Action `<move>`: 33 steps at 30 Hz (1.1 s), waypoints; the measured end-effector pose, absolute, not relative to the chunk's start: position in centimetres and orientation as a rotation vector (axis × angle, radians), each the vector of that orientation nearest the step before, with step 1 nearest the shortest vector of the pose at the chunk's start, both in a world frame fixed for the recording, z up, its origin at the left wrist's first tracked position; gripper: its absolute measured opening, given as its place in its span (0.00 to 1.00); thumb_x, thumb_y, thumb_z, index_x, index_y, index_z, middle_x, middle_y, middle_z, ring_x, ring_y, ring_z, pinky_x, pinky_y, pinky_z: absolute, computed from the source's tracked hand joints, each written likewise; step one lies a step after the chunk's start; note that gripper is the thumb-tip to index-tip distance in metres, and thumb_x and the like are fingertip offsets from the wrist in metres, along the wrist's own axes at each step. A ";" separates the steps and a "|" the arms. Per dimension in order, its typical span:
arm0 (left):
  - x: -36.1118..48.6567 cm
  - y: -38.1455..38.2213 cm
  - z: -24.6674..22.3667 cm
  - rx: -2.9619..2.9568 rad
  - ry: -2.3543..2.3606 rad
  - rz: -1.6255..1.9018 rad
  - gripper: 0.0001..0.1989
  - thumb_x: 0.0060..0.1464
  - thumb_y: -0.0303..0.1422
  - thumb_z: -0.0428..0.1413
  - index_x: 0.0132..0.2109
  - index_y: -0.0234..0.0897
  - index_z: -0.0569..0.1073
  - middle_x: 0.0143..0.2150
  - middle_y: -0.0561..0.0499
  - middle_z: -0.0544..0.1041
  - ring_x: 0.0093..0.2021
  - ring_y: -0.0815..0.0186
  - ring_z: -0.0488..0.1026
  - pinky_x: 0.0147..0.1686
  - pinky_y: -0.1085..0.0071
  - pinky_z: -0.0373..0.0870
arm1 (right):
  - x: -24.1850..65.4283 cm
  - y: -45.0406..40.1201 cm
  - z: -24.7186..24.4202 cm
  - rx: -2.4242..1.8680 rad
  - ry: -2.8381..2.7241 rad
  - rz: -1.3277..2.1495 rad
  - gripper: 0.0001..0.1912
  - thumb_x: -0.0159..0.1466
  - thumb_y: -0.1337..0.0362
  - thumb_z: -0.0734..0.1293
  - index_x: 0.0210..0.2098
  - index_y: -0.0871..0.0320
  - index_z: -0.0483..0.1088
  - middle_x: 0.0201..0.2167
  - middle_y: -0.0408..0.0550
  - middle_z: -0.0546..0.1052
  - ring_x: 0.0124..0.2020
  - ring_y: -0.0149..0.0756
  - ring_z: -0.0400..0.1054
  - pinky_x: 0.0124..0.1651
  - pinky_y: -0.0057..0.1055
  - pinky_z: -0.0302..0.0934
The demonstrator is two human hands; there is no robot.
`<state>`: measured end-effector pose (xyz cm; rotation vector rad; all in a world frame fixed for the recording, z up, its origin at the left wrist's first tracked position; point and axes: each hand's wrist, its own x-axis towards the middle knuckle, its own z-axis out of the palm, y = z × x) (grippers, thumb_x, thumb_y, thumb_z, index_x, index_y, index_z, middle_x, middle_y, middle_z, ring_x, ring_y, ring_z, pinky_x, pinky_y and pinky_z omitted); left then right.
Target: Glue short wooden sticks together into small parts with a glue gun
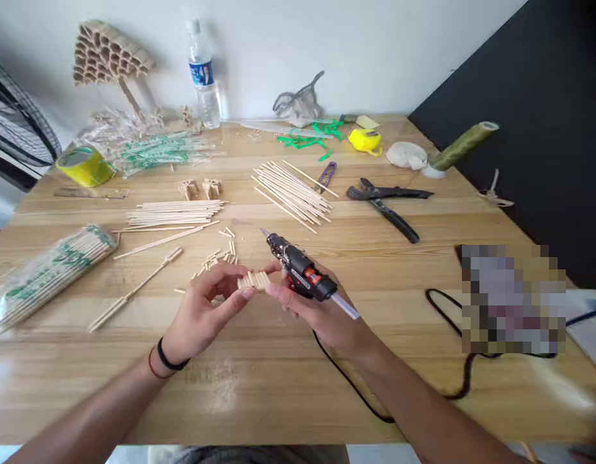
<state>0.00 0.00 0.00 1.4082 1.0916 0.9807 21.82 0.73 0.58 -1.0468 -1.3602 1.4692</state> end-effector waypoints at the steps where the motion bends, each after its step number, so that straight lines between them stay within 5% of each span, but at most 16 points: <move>1: 0.0 0.0 -0.1 1.404 1.071 0.988 0.15 0.63 0.42 0.64 0.51 0.38 0.79 0.37 0.51 0.74 0.32 0.70 0.67 0.31 0.75 0.63 | 21.8 0.7 0.7 -1.044 -1.357 1.471 0.14 0.67 0.56 0.75 0.47 0.57 0.75 0.26 0.36 0.68 0.25 0.27 0.62 0.29 0.28 0.59; 33: 0.1 0.1 0.2 1.382 1.073 0.965 0.21 0.62 0.42 0.66 0.56 0.37 0.76 0.29 0.55 0.73 0.29 0.70 0.69 0.31 0.75 0.67 | 21.8 0.8 0.6 -1.065 -1.280 1.516 0.15 0.67 0.51 0.74 0.42 0.55 0.72 0.27 0.37 0.71 0.24 0.28 0.63 0.29 0.28 0.61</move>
